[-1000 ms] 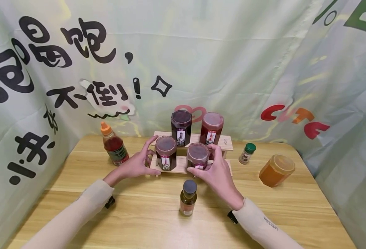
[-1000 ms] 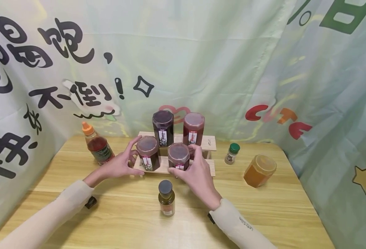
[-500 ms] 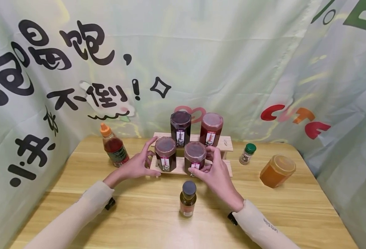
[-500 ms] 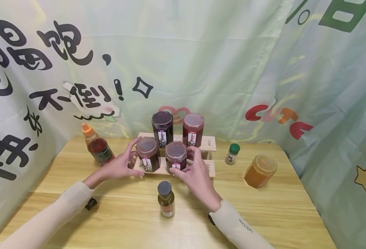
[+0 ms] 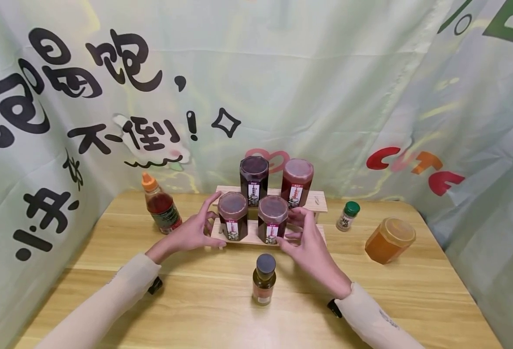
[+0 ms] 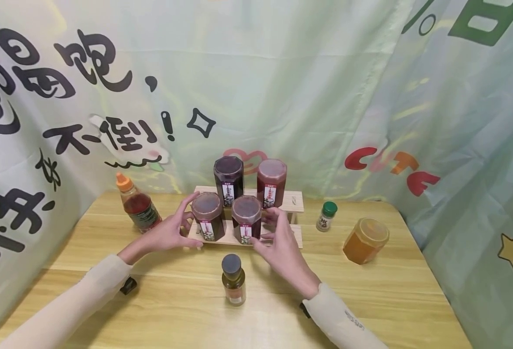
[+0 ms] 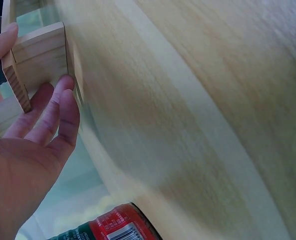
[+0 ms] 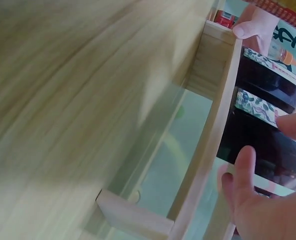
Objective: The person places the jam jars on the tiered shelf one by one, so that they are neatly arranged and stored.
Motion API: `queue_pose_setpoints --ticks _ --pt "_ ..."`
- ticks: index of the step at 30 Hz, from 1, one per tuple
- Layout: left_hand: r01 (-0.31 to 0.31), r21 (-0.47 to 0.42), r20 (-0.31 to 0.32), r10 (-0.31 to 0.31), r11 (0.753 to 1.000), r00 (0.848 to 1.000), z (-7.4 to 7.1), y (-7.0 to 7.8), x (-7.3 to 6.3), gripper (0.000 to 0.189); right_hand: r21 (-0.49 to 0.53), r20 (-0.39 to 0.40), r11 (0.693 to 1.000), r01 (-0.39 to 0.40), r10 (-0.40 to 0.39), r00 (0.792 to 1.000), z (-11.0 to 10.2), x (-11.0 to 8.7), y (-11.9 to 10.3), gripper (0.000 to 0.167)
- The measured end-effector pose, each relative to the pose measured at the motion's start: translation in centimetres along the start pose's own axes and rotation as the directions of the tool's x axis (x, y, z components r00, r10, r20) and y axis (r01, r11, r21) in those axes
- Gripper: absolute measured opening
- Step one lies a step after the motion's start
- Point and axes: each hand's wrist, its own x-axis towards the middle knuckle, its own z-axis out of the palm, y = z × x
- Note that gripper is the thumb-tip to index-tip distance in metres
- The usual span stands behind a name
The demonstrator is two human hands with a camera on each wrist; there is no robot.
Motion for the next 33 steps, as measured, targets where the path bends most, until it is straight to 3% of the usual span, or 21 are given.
queue_pose_setpoints --ticks 3,8,14,19,28,33 --pt "0.002 0.002 -0.002 -0.002 1.0 1.0 0.1 -1.0 0.2 0.137 -0.01 0.0 1.0 0.023 -0.023 1.0 -0.7 -0.5 0.0 0.073" --pt "0.011 -0.001 0.005 -0.011 1.0 1.0 0.1 -1.3 0.3 0.138 -0.065 -0.016 0.99 0.126 -0.128 0.992 -2.2 -1.3 -0.3 0.055" --pt "0.034 -0.005 0.003 -0.034 0.999 0.999 -0.1 -1.1 0.0 0.14 -0.124 -0.056 0.952 0.279 -0.288 0.956 -4.2 -2.4 -0.9 0.046" --pt "0.024 0.013 0.001 -0.024 1.0 1.0 -0.1 -1.2 0.1 0.139 -0.173 -0.106 0.927 0.334 -0.355 0.929 -6.7 -3.1 -0.9 0.047" --pt "0.016 0.012 0.001 -0.016 1.0 1.0 -0.1 -1.1 0.3 0.139 -0.324 -0.222 0.887 0.328 -0.408 0.885 -11.7 -5.0 -1.4 0.049" --pt "0.02 0.012 -0.004 -0.02 1.0 1.0 0.0 -1.2 0.2 0.14 -0.35 -0.297 0.892 0.288 -0.397 0.869 -14.4 -5.9 -1.0 0.053"
